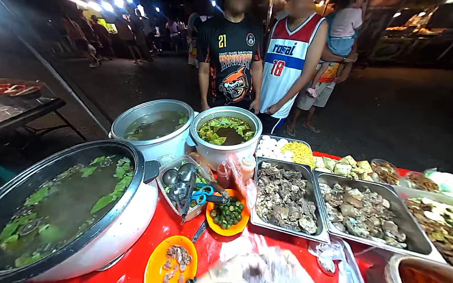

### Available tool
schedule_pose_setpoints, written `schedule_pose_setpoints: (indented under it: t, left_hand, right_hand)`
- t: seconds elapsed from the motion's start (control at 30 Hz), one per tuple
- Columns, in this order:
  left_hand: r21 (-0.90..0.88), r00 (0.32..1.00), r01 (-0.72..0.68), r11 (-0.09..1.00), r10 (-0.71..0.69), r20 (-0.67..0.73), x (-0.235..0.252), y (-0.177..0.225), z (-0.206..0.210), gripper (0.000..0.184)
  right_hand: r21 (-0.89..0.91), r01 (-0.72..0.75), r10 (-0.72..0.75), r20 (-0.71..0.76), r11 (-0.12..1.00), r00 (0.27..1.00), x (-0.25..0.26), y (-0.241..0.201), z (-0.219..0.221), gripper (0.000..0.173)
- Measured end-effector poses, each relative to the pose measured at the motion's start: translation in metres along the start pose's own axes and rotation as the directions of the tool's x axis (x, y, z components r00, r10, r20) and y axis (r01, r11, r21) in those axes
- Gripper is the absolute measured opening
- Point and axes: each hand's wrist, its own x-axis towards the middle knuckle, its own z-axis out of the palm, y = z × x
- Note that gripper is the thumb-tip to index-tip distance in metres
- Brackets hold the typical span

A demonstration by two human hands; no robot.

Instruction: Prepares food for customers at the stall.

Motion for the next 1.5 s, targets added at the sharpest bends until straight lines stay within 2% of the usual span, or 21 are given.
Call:
schedule_pose_setpoints:
  t: [0.07,0.1,0.17,0.23,0.37,0.47,0.53,0.6,0.7,0.77,0.83,0.9,0.97,1.0,1.1,1.13,1.17,1.23,1.3,1.43,1.5]
  left_hand:
    - [0.000,0.993,-0.012,1.000,0.012,-0.115,0.031,0.017,-0.033,0.039]
    - [-0.021,0.961,0.027,0.999,-0.032,-0.276,0.050,0.029,-0.055,0.037]
    - [-0.097,0.771,0.169,0.981,-0.193,-0.607,0.096,0.041,-0.097,0.029]
    - [-0.104,0.582,0.308,0.946,-0.273,-0.766,0.146,0.042,-0.134,0.051]
    - [0.274,0.591,0.615,0.740,-0.202,-0.781,0.199,0.034,-0.159,0.048]
    - [0.331,0.617,0.560,0.759,-0.116,-0.778,0.194,0.025,-0.164,0.040]
    - [0.284,0.592,0.535,0.796,-0.113,-0.798,0.179,0.015,-0.170,0.037]
    - [0.316,0.619,0.528,0.788,-0.103,-0.779,0.167,0.007,-0.180,0.035]
    - [0.428,0.701,0.432,0.794,0.003,-0.713,0.165,0.004,-0.183,0.031]
    - [0.453,0.740,0.363,0.814,0.045,-0.672,0.168,0.007,-0.175,0.032]
    - [0.502,0.776,0.371,0.781,0.036,-0.630,0.172,0.015,-0.173,0.033]
    - [0.519,0.804,0.390,0.761,-0.007,-0.595,0.174,0.018,-0.177,0.035]
    - [0.530,0.839,0.408,0.743,-0.078,-0.538,0.174,0.022,-0.183,0.037]
    - [0.533,0.852,0.421,0.734,-0.119,-0.510,0.173,0.025,-0.186,0.038]
    - [0.503,0.862,0.407,0.762,-0.139,-0.487,0.172,0.024,-0.194,0.038]
    - [0.487,0.866,0.386,0.783,-0.126,-0.484,0.171,0.025,-0.196,0.038]
    - [0.484,0.872,0.361,0.797,-0.104,-0.479,0.171,0.026,-0.196,0.037]
    - [0.523,0.901,0.290,0.802,-0.045,-0.431,0.171,0.029,-0.188,0.036]
    - [0.581,0.929,0.220,0.783,0.013,-0.370,0.171,0.028,-0.175,0.034]
    - [0.606,0.936,0.212,0.767,0.019,-0.352,0.160,0.034,-0.212,0.035]
    - [0.567,0.869,0.354,0.744,-0.038,-0.493,0.139,0.051,-0.252,0.039]
  right_hand:
    - [-0.139,0.135,-0.152,-0.122,0.981,0.981,0.039,-0.027,-0.013,0.033]
    - [-0.174,0.193,-0.224,-0.186,0.966,0.957,0.063,-0.041,-0.017,0.042]
    - [-0.139,0.290,-0.321,-0.332,0.947,0.887,0.114,-0.070,-0.012,0.044]
    - [0.030,0.401,-0.362,-0.371,0.916,0.855,0.164,-0.097,0.009,0.039]
    - [0.000,0.506,-0.480,-0.312,0.863,0.820,0.247,-0.094,0.064,0.033]
    - [-0.411,0.355,-0.456,-0.179,0.840,0.872,0.301,-0.058,0.067,0.037]
    - [-0.802,0.097,-0.245,-0.063,0.590,0.968,0.318,-0.055,0.057,0.041]
    - [-0.981,0.011,-0.033,0.005,0.192,0.999,0.323,-0.062,0.057,0.043]
    - [-0.942,-0.022,0.100,-0.059,-0.336,0.993,0.312,-0.072,0.076,0.036]
    - [-0.837,-0.034,0.169,-0.150,-0.547,0.974,0.311,-0.070,0.084,0.037]
    - [-0.764,-0.046,0.208,-0.232,-0.643,0.950,0.318,-0.070,0.090,0.038]
    - [-0.776,-0.005,0.286,-0.238,-0.630,0.928,0.331,-0.068,0.085,0.040]
    - [-0.851,0.102,0.451,-0.168,-0.515,0.877,0.346,-0.072,0.070,0.042]
    - [-0.925,0.116,0.525,-0.099,-0.362,0.845,0.346,-0.080,0.064,0.036]
    - [-0.932,-0.171,0.532,0.028,0.321,0.846,0.328,-0.114,0.048,0.025]
    - [-0.914,-0.195,0.493,0.006,0.355,0.870,0.328,-0.118,0.046,0.023]
    - [-0.966,-0.158,0.428,-0.056,0.206,0.902,0.330,-0.116,0.046,0.025]
    - [-0.949,-0.110,0.302,-0.202,-0.295,0.932,0.337,-0.095,0.055,0.035]
    - [-0.857,-0.168,0.205,-0.299,-0.487,0.932,0.335,-0.067,0.062,0.048]
    - [-0.844,-0.123,0.293,-0.313,-0.523,0.903,0.356,-0.060,0.059,0.051]
    - [-0.964,-0.100,0.431,-0.202,-0.247,0.880,0.355,-0.078,0.049,0.037]
